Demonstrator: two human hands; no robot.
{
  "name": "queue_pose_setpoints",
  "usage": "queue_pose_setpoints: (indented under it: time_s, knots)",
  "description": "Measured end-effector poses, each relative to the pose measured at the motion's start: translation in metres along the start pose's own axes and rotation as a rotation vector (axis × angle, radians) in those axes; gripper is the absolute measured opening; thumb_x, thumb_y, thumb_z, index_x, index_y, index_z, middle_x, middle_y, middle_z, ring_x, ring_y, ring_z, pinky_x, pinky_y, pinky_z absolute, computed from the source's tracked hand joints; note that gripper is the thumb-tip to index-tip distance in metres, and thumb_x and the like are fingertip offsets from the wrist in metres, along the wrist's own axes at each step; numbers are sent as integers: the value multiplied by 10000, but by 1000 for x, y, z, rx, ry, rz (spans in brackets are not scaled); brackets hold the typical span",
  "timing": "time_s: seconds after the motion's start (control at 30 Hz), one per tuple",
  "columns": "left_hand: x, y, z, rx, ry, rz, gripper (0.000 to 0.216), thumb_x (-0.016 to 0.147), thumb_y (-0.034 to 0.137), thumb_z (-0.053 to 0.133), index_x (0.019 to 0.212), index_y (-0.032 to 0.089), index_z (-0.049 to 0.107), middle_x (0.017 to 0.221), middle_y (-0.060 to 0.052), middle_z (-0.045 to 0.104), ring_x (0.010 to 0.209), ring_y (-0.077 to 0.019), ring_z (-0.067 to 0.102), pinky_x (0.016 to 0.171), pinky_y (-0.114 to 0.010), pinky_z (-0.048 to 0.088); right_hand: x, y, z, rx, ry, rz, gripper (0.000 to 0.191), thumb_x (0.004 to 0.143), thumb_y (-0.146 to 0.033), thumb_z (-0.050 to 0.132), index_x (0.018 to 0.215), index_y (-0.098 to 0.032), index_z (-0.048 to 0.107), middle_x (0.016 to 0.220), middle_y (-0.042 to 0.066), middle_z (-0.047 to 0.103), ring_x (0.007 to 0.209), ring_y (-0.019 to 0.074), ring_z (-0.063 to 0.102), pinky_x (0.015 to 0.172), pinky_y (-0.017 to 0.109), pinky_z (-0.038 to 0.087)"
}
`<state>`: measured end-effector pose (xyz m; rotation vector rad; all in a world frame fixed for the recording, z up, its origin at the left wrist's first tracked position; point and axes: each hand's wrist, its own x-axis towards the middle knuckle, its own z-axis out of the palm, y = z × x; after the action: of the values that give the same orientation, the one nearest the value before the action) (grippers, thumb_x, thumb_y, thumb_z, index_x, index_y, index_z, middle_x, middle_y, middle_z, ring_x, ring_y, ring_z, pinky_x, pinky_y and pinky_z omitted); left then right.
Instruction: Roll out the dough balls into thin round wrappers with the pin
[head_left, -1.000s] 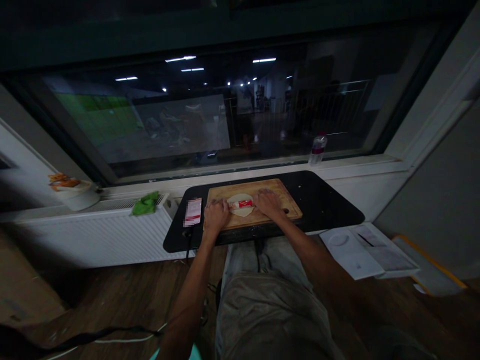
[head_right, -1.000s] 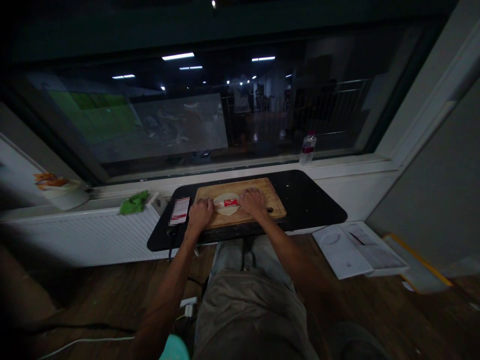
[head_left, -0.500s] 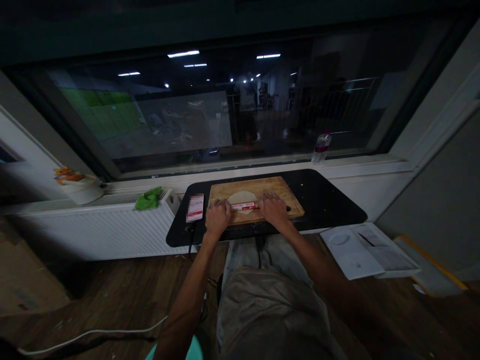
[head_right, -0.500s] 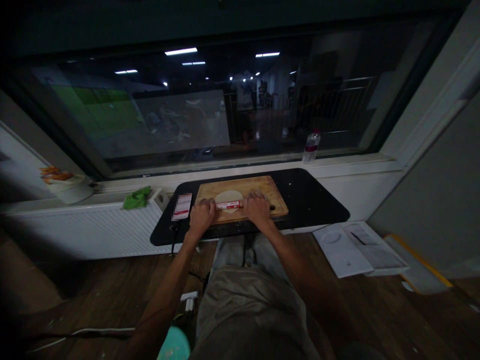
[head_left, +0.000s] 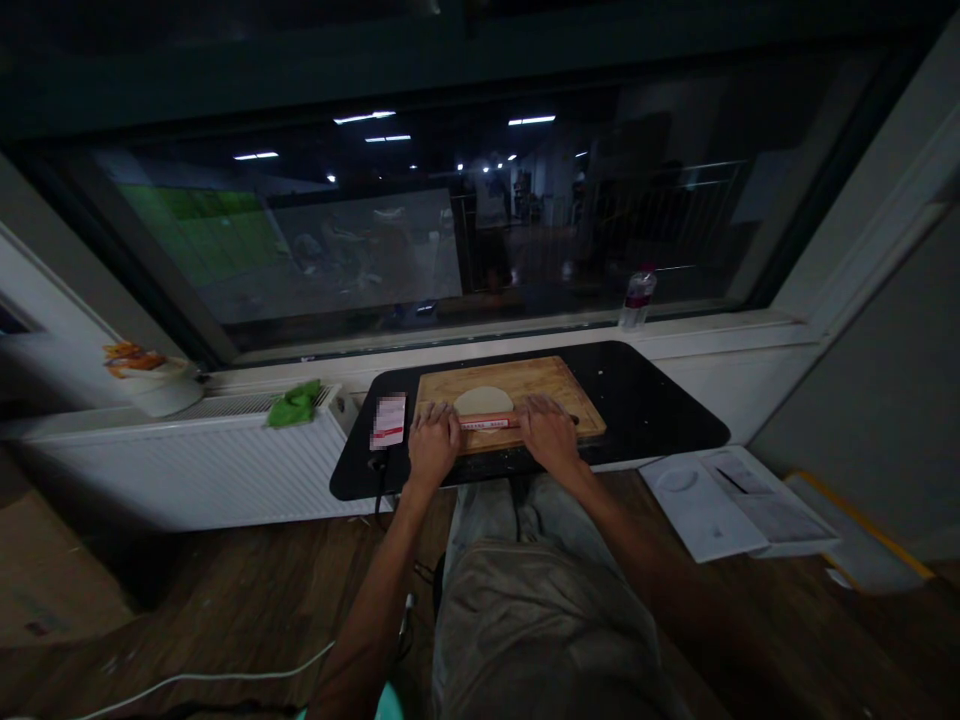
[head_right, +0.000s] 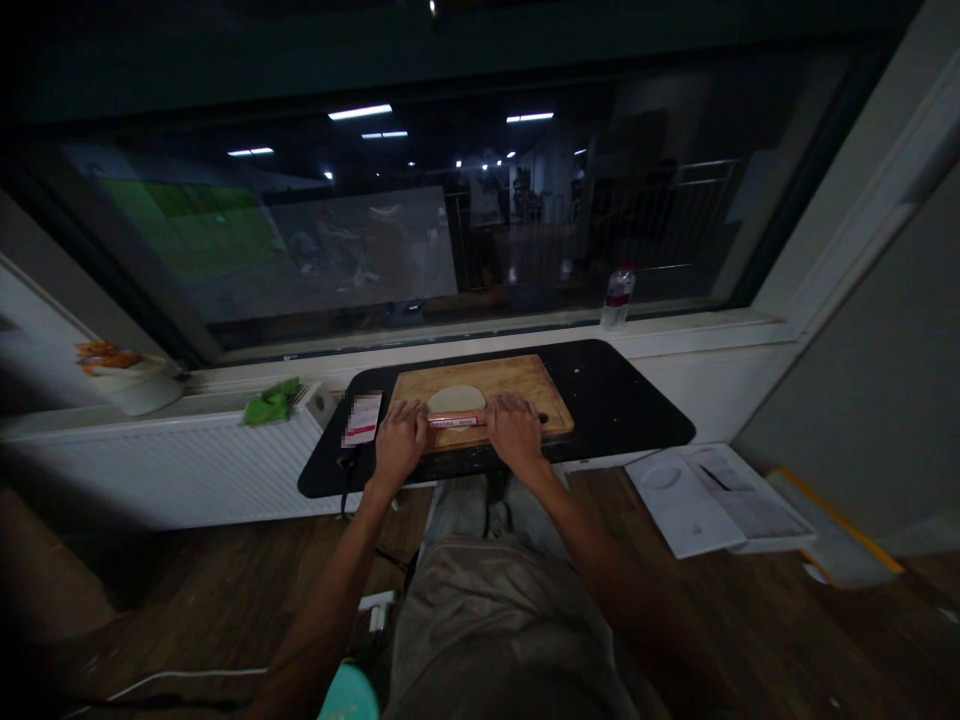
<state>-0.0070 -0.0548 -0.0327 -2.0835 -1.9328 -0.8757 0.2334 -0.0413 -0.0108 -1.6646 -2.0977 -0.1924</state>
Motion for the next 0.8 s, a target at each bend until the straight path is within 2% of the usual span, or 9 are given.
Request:
queue_pose_setpoints:
  time_s: [0.23,0.57,0.8]
  knots:
    - [-7,0,-4,-45,9,7,440,1138,273,432,1374,212,797,1543,-99,750,1570,-320,579,1332,-550,466,-12,4,5,61,54,-25,506,1165,-248,376,1491,-107,736,1526,178,745,1480,300,628,1291,429,404]
    - [-24,1,-5,-104,41,6,442,1166,298,417,1414,225,775,1497,-93,771,1493,-309,615,1312,-513,487,-25,5,6,136,122,-41,497,1151,-258,407,1473,-144,768,1485,157,772,1416,294,666,1279,434,437]
    - [-46,0,-3,-115,63,10,436,1171,304,422,1408,231,781,1484,-102,778,1486,-317,617,1334,-544,463,-45,5,4,124,123,-72,532,1150,-269,431,1614,-185,678,1539,128,746,1485,309,618,1317,481,407]
